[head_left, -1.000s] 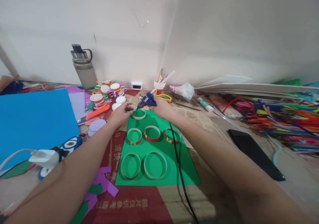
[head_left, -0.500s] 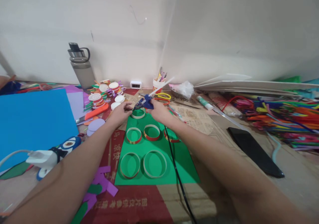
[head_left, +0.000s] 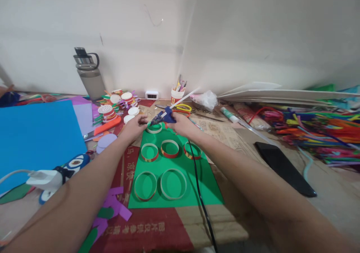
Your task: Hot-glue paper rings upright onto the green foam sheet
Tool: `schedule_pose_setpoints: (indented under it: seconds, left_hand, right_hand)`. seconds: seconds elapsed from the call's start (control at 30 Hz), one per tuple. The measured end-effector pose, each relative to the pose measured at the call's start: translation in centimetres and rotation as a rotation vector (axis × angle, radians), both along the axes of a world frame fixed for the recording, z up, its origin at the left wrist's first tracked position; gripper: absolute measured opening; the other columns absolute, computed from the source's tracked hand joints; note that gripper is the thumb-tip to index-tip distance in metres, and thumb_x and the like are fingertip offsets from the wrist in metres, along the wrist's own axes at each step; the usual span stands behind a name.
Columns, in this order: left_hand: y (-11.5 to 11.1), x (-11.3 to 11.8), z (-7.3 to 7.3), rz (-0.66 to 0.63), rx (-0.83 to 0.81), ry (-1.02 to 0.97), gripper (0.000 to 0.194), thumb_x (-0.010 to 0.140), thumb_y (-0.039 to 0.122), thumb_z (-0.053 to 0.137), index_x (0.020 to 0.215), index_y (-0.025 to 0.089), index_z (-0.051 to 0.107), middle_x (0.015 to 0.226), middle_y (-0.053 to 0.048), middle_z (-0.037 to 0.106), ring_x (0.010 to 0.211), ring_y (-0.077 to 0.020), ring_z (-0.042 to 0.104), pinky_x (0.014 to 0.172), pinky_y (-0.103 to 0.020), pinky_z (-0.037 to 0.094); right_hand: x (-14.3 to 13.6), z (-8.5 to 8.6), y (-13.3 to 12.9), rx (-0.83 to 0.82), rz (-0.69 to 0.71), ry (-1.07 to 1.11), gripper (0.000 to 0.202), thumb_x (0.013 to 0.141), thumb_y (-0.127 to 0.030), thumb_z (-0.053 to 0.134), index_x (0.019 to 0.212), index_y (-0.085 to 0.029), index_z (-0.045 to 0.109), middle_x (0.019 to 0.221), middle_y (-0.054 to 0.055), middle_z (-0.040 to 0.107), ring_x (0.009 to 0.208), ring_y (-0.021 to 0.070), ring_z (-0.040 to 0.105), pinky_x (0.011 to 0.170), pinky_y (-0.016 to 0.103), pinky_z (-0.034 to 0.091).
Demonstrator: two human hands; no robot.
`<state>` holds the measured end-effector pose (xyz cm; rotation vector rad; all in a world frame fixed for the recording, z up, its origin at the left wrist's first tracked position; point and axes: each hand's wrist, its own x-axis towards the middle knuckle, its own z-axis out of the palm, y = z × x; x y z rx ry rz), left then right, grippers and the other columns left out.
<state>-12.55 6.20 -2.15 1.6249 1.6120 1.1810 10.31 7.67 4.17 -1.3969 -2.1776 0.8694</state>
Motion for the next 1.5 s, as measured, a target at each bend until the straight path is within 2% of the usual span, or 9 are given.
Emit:
schedule_pose_setpoints:
  seconds: [0.2,0.43,0.57,0.7,0.83,1.0,1.27,1.4,1.5]
  left_hand:
    - [-0.1,0.1,0.4,-0.013,-0.001,-0.014,0.042,0.068,0.022,0.064,0.11,0.017,0.063,0.098,-0.006,0.072,0.096,-0.0229,0.069,0.092,-0.039,0.053]
    - [0.1,0.1,0.0,-0.002,0.014,0.002,0.043,0.067,0.023,0.065,0.11,0.017,0.063,0.098,-0.007,0.071,0.096,-0.0236,0.068,0.092,-0.04,0.053]
    - [0.2,-0.1,-0.2,0.003,0.011,0.02,0.044,0.068,0.024,0.065,0.111,0.015,0.063,0.1,-0.008,0.072,0.096,-0.0235,0.068,0.092,-0.04,0.053]
    - [0.0,0.0,-0.1,0.003,0.018,0.014,0.042,0.069,0.028,0.068,0.11,0.017,0.064,0.1,-0.008,0.073,0.096,-0.0237,0.069,0.093,-0.04,0.053]
    - [-0.5,0.4,0.9,0.048,0.074,0.015,0.035,0.075,0.028,0.062,0.107,0.016,0.067,0.105,-0.009,0.073,0.1,-0.0233,0.068,0.095,-0.038,0.051]
    - [-1.2,0.8,2.4,0.168,0.171,0.202,0.034,0.084,0.033,0.053,0.106,0.014,0.07,0.109,-0.01,0.074,0.099,-0.0231,0.067,0.091,-0.035,0.052]
    - [-0.9,0.6,2.3,0.236,0.046,0.449,0.026,0.082,0.02,0.054,0.099,0.015,0.074,0.108,-0.012,0.075,0.103,-0.0259,0.067,0.095,-0.034,0.049]
    - [-0.8,0.8,3.1,0.242,-0.077,0.285,0.023,0.078,0.016,0.06,0.098,0.017,0.073,0.106,-0.011,0.075,0.103,-0.0263,0.066,0.094,-0.034,0.048]
    - [-0.6,0.9,3.6,0.261,-0.195,0.125,0.021,0.072,0.011,0.063,0.091,0.016,0.072,0.09,-0.01,0.076,0.087,-0.0242,0.069,0.081,-0.032,0.051]
  right_hand:
    - [-1.0,-0.5,0.1,0.059,-0.047,0.023,0.036,0.084,-0.02,0.064,0.12,-0.014,0.06,0.118,0.013,0.068,0.104,0.0218,0.065,0.087,0.03,0.05]
    - [-0.7,-0.6,-0.5,-0.073,-0.006,0.016,0.032,0.084,-0.023,0.064,0.115,-0.017,0.059,0.093,0.007,0.07,0.075,0.0183,0.066,0.066,0.028,0.053]
    - [0.2,0.1,-0.8,-0.195,0.028,0.05,0.026,0.085,-0.02,0.061,0.111,-0.016,0.057,0.078,0.003,0.064,0.059,0.0139,0.057,0.051,0.024,0.048]
    - [1.1,0.5,-0.8,-0.227,-0.022,0.099,0.018,0.084,-0.017,0.061,0.101,-0.017,0.056,0.07,-0.001,0.057,0.054,0.0114,0.052,0.047,0.021,0.045]
    - [1.8,0.0,-0.7,-0.196,-0.084,0.232,0.014,0.083,-0.013,0.06,0.096,-0.018,0.055,0.066,-0.003,0.053,0.052,0.0104,0.049,0.046,0.021,0.045]
    - [1.7,-1.1,-0.6,-0.177,-0.122,0.34,0.014,0.081,-0.013,0.063,0.088,-0.02,0.053,0.066,-0.004,0.055,0.05,0.0099,0.049,0.045,0.022,0.043]
    - [1.2,-2.2,-0.3,-0.155,-0.143,0.412,0.015,0.08,-0.014,0.063,0.087,-0.022,0.051,0.065,-0.005,0.054,0.052,0.0113,0.052,0.045,0.023,0.044]
    - [1.0,-2.9,-0.3,-0.167,-0.184,0.456,0.014,0.081,-0.014,0.062,0.086,-0.022,0.051,0.06,-0.006,0.051,0.049,0.0108,0.05,0.044,0.022,0.043]
    - [0.9,-3.4,-0.3,-0.223,-0.212,0.529,0.014,0.08,-0.014,0.062,0.086,-0.022,0.053,0.058,-0.006,0.051,0.048,0.01,0.049,0.044,0.021,0.043]
